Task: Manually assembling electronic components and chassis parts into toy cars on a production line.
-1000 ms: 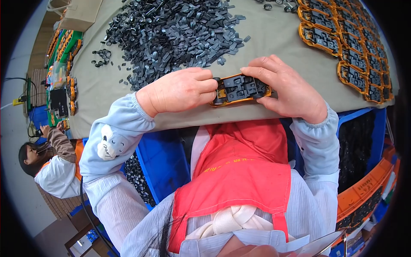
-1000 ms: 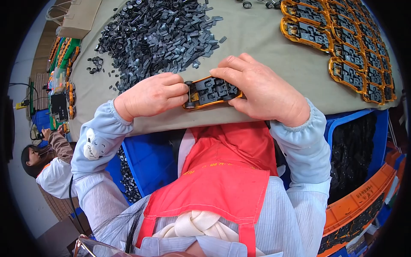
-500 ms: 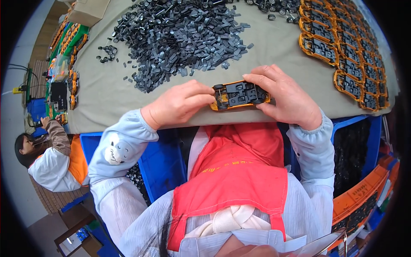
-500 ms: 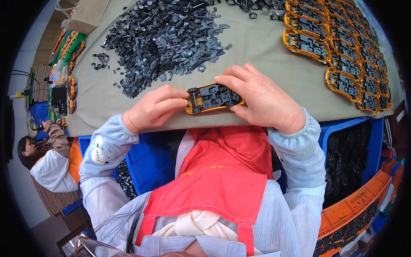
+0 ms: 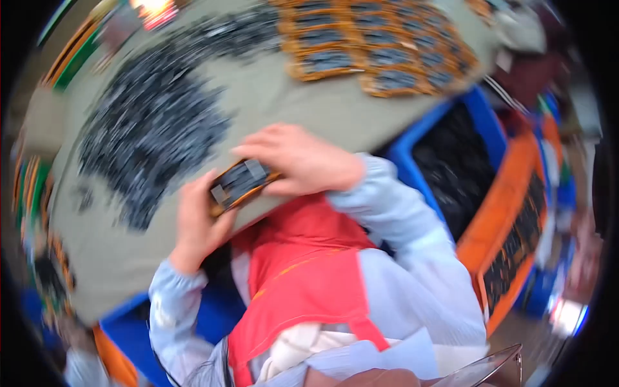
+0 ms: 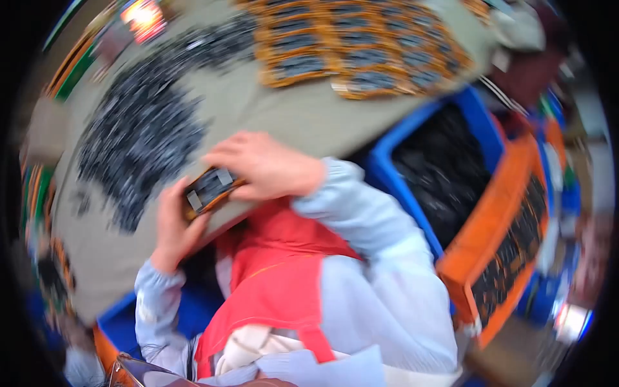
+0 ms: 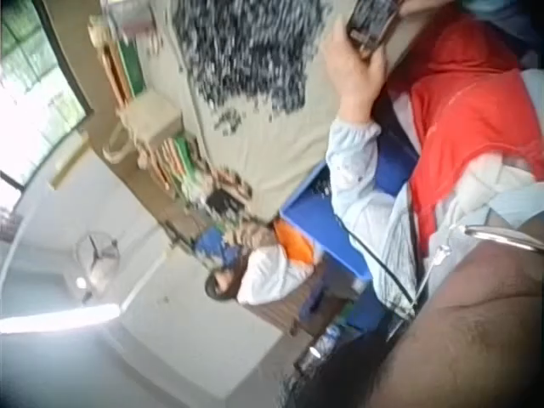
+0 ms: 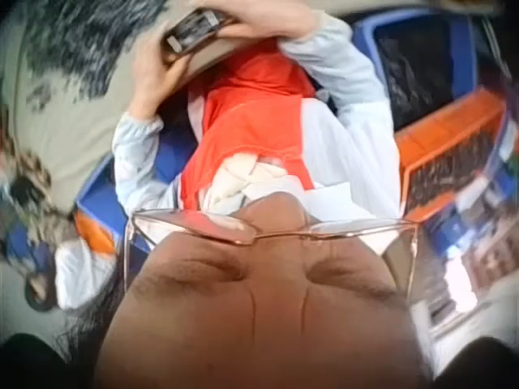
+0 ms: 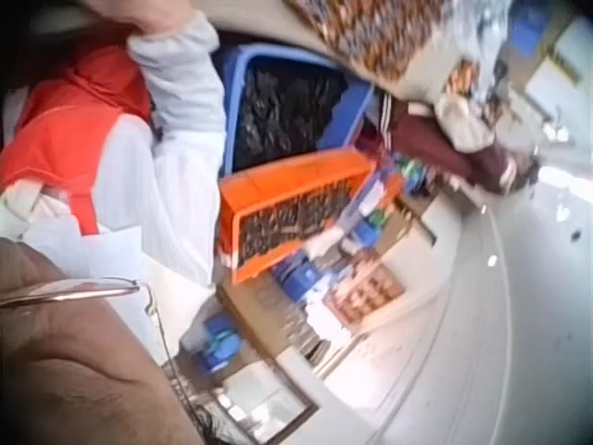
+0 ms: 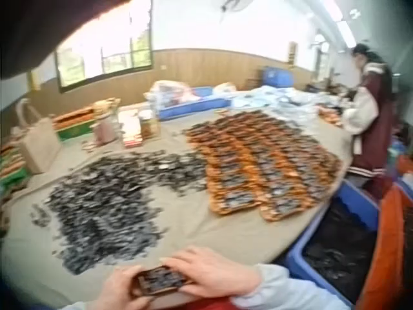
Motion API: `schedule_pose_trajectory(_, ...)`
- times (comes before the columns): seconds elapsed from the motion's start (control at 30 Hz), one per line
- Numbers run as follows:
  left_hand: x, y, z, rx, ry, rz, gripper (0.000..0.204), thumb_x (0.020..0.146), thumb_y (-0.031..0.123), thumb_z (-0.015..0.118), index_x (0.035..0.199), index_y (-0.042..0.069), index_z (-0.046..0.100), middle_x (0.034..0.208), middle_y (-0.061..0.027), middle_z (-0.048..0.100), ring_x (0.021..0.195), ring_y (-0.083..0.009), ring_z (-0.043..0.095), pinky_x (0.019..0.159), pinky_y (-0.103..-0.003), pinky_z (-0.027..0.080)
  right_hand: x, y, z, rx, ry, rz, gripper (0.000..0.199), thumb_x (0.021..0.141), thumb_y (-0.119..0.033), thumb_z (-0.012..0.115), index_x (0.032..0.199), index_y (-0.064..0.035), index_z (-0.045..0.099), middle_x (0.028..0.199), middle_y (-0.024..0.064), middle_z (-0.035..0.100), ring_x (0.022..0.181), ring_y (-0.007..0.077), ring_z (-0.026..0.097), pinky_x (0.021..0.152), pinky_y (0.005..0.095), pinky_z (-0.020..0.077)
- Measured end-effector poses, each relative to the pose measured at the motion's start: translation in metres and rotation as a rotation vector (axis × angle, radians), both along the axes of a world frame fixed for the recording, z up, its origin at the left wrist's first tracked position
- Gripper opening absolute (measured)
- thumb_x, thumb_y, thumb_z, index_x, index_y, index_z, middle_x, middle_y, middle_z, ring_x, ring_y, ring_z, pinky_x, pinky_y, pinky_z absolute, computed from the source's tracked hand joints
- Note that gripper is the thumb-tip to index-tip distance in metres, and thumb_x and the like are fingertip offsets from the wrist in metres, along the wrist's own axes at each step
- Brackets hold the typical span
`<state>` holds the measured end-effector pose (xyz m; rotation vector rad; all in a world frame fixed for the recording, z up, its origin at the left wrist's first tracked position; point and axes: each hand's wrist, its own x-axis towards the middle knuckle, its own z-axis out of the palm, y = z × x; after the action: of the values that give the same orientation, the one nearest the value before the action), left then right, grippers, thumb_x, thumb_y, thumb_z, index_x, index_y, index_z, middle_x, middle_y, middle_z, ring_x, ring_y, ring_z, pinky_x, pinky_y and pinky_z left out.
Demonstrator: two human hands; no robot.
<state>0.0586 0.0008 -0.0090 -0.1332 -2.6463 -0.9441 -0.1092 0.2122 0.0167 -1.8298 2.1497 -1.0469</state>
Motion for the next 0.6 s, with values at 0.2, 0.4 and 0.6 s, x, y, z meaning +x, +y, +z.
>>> schedule_pose_trajectory(0.2, 0.009, -0.01, -0.006, 0.007, -0.049, 0.029, 0.078, 0.071, 0.0, 0.077, 0.142, 0.001, 0.044, 0.12, -0.0189, 0.054, 0.11, -0.0353, 0.055, 0.095, -0.041, 0.046, -0.018, 0.14, 0.007, -0.456, 0.183, -0.974, 0.025, 0.088, -0.012, 0.07, 0.112, -0.0047, 0.068, 0.107, 0.012, 0.069, 0.091, 0.0212, 0.067, 0.082, 0.0348, 0.053)
schedule_pose_trajectory(0.4, 0.003, -0.01, -0.004, -0.002, -0.135, 0.026, 0.076, 0.074, -0.003, 0.072, 0.144, 0.001, 0.044, 0.133, -0.0169, 0.052, 0.126, -0.0314, 0.05, 0.109, -0.039, 0.037, -0.084, 0.368, -0.091, 0.577, -0.043, -1.334, 0.027, 0.082, -0.023, 0.073, 0.101, -0.0034, 0.073, 0.102, 0.0189, 0.072, 0.089, 0.0353, 0.071, 0.077, 0.0414, 0.0561)
schedule_pose_trajectory(0.6, 0.002, -0.01, -0.01, -0.036, -0.06, 0.044, 0.078, 0.072, -0.001, 0.075, 0.144, 0.002, 0.043, 0.133, -0.0193, 0.051, 0.124, -0.0361, 0.05, 0.106, -0.042, 0.04, -0.068, 0.364, -0.151, 0.808, -0.323, -1.287, 0.042, 0.077, -0.026, 0.08, 0.107, 0.0003, 0.07, 0.111, 0.0228, 0.069, 0.104, 0.0376, 0.066, 0.089, 0.0422, 0.0516)
